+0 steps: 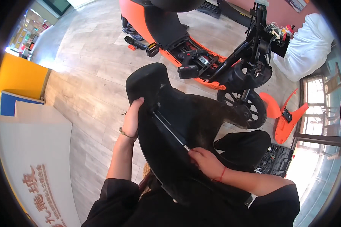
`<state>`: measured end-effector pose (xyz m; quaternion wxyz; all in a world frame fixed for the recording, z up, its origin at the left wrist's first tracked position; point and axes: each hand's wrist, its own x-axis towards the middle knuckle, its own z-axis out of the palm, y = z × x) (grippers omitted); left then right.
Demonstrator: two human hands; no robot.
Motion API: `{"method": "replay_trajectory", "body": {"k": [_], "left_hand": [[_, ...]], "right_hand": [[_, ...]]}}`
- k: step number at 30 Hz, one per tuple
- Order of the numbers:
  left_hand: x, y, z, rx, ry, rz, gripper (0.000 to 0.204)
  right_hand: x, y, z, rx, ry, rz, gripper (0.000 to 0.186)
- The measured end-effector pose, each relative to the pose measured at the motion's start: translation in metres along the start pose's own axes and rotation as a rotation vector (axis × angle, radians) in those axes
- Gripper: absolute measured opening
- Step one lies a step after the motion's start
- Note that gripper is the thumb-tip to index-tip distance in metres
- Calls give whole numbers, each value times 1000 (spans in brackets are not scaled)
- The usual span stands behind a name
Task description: The person is disassembling scooter body panels and inspecting the tail light assembly using a screwdriver and a power drill.
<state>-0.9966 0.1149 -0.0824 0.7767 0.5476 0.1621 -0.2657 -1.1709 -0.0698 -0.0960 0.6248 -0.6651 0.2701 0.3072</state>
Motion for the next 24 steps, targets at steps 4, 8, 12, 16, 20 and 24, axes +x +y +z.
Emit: {"method": "replay_trajectory", "body": {"k": [4, 8, 12, 16, 20, 24], "left_hand": [[-1, -2, -1, 5, -9, 27, 39], [-2, -3, -2, 10, -14, 9, 40], [-2, -5, 2, 15, -52, 62, 41], [-2, -3, 3, 50, -59, 44, 42], [-3, -4, 4, 14, -58, 20, 41], [-5, -5, 6, -1, -54, 52, 41]], "right_hand": [[-4, 2, -8, 402, -202, 155, 33], [-6, 10, -5, 25, -77, -142, 32], [-10, 12, 1, -370, 153, -360, 35], [-12, 5, 0, -158, 68, -240, 31], [-6, -1, -12, 534, -312, 311, 30], [0, 3, -10, 423, -375, 232, 32]]}}
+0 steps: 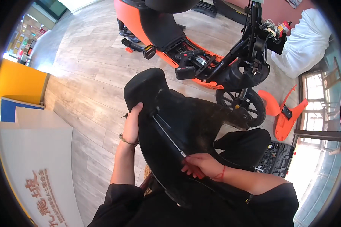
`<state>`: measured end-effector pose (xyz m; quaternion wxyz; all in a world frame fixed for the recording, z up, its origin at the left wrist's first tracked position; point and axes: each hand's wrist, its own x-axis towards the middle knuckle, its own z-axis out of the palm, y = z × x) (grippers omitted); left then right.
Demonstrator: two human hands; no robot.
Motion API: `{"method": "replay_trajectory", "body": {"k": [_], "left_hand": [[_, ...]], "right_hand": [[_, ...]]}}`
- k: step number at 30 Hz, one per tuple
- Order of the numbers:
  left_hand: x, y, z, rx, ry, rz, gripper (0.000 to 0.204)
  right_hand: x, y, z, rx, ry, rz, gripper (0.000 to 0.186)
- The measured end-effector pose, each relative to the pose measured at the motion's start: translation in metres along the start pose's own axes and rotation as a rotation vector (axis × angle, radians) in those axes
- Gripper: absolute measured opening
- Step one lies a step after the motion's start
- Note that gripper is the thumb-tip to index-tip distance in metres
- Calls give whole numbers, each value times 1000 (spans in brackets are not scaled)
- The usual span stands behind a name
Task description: The person is disassembling scooter body panels and inspecting the tail light assembly using a screwdriver and a power drill.
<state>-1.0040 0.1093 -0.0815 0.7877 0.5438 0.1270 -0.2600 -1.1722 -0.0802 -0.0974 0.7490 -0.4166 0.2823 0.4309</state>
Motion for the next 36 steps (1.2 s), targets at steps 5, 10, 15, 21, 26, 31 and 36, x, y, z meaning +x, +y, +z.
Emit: {"method": "replay_trajectory", "body": {"k": [5, 10, 15, 21, 26, 31, 36], "left_hand": [[-2, 2, -2, 56, 18, -13, 41], [-1, 0, -2, 46, 9, -10, 41], [1, -1, -2, 18, 5, -7, 41], [-2, -1, -2, -32, -2, -27, 41], [-2, -1, -3, 1, -12, -17, 42], [1, -2, 0, 13, -17, -15, 43], [0, -2, 2, 11, -35, -14, 43]], "right_hand": [[-1, 9, 1, -641, 378, -360, 29], [-7, 6, 1, -736, 507, -526, 30], [-8, -1, -2, 232, 73, 18, 34], [-2, 4, 8, -94, 67, -96, 35], [-12, 12, 13, -693, 436, -409, 36], [-10, 9, 6, -679, 466, -434, 36], [-7, 3, -11, 199, 71, 24, 35]]}}
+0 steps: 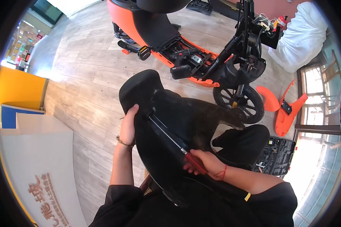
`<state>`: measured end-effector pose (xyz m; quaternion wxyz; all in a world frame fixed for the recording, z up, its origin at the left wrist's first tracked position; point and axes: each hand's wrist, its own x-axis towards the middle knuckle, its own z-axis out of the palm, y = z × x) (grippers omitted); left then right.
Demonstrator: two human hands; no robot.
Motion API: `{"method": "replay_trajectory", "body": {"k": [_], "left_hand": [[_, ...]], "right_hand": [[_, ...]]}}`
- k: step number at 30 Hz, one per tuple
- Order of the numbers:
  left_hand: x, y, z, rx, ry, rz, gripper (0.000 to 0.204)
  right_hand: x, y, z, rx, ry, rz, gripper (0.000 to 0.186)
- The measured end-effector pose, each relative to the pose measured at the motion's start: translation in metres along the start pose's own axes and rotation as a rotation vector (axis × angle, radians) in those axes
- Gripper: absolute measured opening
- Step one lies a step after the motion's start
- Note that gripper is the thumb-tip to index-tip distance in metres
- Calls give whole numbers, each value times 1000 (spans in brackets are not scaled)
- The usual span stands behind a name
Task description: The person is disassembling scooter body panels and inspecting the tail light assembly using a screwdriver and a power drill.
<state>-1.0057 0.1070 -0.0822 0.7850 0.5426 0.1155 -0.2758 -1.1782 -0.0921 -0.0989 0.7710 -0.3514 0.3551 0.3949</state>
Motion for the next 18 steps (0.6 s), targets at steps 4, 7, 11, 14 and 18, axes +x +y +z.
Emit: {"method": "replay_trajectory", "body": {"k": [4, 7, 11, 14, 18], "left_hand": [[0, -2, -1, 29, 9, 27, 43], [-2, -2, -2, 34, 14, -4, 43], [1, -5, 0, 84, 1, 32, 43], [6, -7, 1, 94, -19, 47, 43], [10, -6, 1, 133, -23, 35, 44]], "right_hand": [[3, 6, 0, -187, -42, -63, 36], [1, 13, 0, -480, 155, -274, 34], [-2, 18, -1, -828, 423, -682, 31], [-1, 18, -1, -521, 321, -499, 30], [-3, 9, -11, 248, -68, 26, 28]]}}
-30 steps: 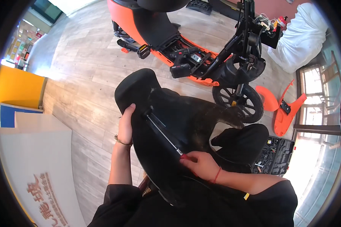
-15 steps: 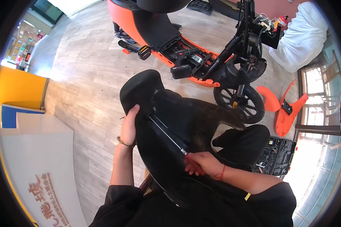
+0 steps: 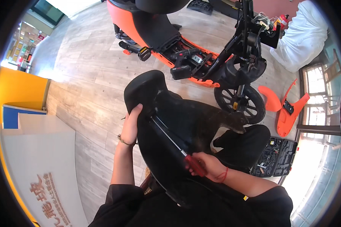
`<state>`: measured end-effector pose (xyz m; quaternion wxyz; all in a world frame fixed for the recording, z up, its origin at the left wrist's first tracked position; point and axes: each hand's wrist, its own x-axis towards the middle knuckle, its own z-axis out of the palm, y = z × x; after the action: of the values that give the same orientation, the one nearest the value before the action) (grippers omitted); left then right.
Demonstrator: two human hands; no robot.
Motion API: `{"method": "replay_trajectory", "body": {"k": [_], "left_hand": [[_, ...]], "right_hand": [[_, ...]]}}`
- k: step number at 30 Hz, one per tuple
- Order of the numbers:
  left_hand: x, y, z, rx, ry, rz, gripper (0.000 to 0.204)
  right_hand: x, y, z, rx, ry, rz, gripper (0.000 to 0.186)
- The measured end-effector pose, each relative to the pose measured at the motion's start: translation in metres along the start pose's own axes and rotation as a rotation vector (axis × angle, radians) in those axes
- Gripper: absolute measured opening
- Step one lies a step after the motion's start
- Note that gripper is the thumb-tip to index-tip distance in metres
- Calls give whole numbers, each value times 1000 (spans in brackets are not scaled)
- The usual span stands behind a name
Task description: The person is disassembling scooter body panels and inspecting the tail light assembly using a screwdriver and a power drill.
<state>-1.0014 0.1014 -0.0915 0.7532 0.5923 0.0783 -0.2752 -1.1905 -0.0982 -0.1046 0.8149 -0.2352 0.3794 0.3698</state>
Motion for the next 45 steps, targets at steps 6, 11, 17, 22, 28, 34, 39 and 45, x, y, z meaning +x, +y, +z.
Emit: {"method": "replay_trajectory", "body": {"k": [6, 11, 17, 22, 28, 34, 39, 45], "left_hand": [[-2, 1, 2, 8, 2, -16, 44], [-3, 2, 2, 23, -8, -21, 43], [-1, 1, 1, 17, -19, -17, 43], [-4, 2, 0, 22, -17, -32, 44], [-15, -4, 4, 43, 22, -37, 40], [-40, -17, 20, 143, 45, 15, 40], [-67, -29, 33, 221, 45, 67, 38], [-76, -41, 26, 309, -9, 57, 40]], "right_hand": [[5, 10, -1, -512, -37, -190, 27], [5, 21, 4, -736, 266, -565, 30], [-4, 1, 5, -156, 7, -87, 29], [-2, 6, 3, -505, 135, -240, 28], [-9, 12, -7, -574, 191, -416, 33], [-49, 1, -18, -75, 79, -217, 39], [-71, 1, -41, 212, 36, -179, 40], [-60, 13, -72, -141, -93, 105, 36]]}}
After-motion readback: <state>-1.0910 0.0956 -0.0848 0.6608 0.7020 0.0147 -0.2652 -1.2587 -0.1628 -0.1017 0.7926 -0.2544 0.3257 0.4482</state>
